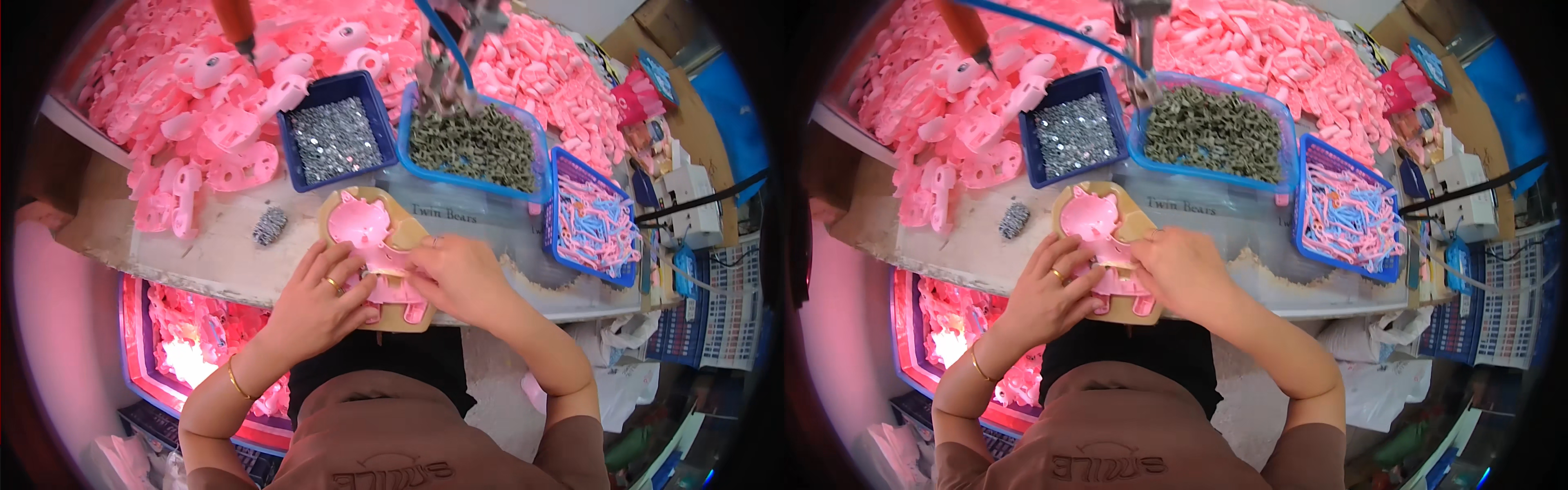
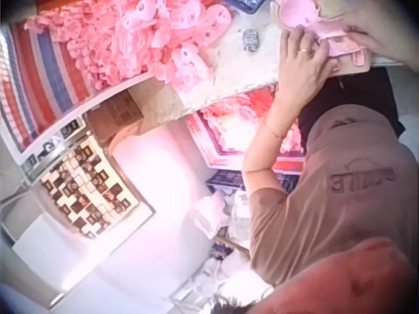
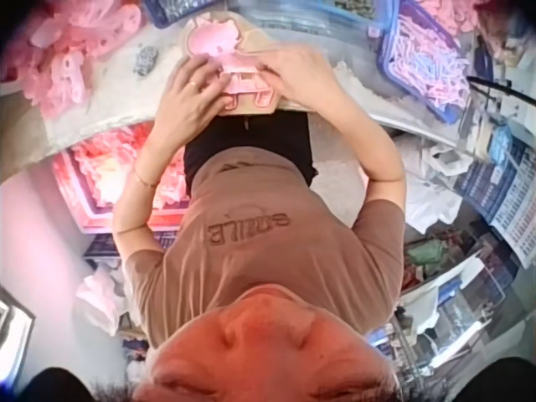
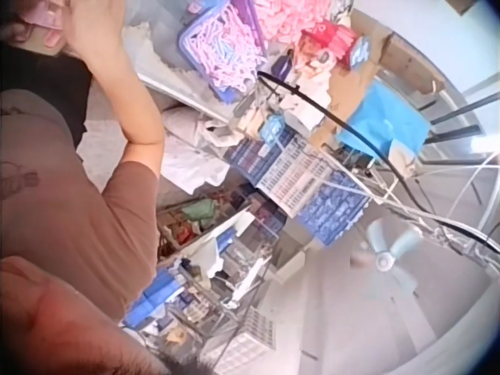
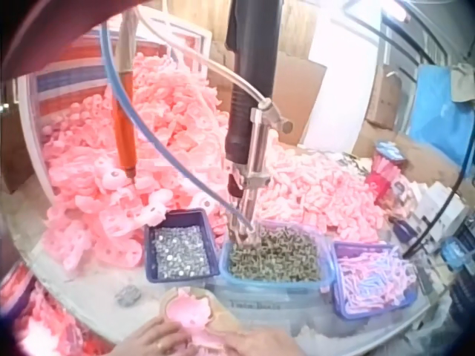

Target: The person assembles toy bodies by placing plastic parts into a fixture, inserting internal linkages and components by hand, and securing them with screws using an electric screwdriver.

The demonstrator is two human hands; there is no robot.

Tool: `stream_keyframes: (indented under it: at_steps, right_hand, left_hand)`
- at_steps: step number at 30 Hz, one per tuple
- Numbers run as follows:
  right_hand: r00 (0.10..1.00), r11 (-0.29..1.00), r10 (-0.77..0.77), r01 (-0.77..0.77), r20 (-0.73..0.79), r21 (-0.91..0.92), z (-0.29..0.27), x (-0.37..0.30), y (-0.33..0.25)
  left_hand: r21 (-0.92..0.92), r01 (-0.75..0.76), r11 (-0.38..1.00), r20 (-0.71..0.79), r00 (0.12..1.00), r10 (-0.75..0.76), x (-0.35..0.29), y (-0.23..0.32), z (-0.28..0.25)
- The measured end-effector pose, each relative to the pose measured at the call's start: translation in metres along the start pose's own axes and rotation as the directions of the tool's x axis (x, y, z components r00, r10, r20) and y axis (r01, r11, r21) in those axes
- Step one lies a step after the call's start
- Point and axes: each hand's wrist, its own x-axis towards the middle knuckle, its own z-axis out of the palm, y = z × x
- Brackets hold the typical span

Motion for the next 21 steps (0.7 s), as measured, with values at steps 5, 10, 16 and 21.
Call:
stream_keyframes:
  at_steps: [5, 10, 16, 21]
  right_hand:
    - [0.796, 0.915, -0.19, 0.356, -0.575, 0.19, -0.038, 0.077, -0.049]
    - [0.534, 0.827, -0.113, 0.518, -0.838, 0.219, -0.042, 0.179, -0.084]
    - [0.836, 0.77, -0.013, 0.358, -0.548, 0.528, -0.07, 0.167, -0.08]
    - [0.837, 0.793, 0.018, 0.32, -0.546, 0.518, -0.061, 0.154, -0.071]
  left_hand:
    - [0.002, 0.026, 1.0, -0.146, 0.989, -0.026, 0.013, -0.005, -0.01]
    - [0.132, 0.251, 0.959, -0.194, 0.955, -0.223, 0.035, -0.06, -0.028]
    - [0.269, 0.218, 0.938, -0.113, 0.974, -0.194, 0.078, -0.109, -0.016]
    - [0.297, 0.221, 0.929, 0.004, 0.973, -0.232, 0.119, -0.153, 0.027]
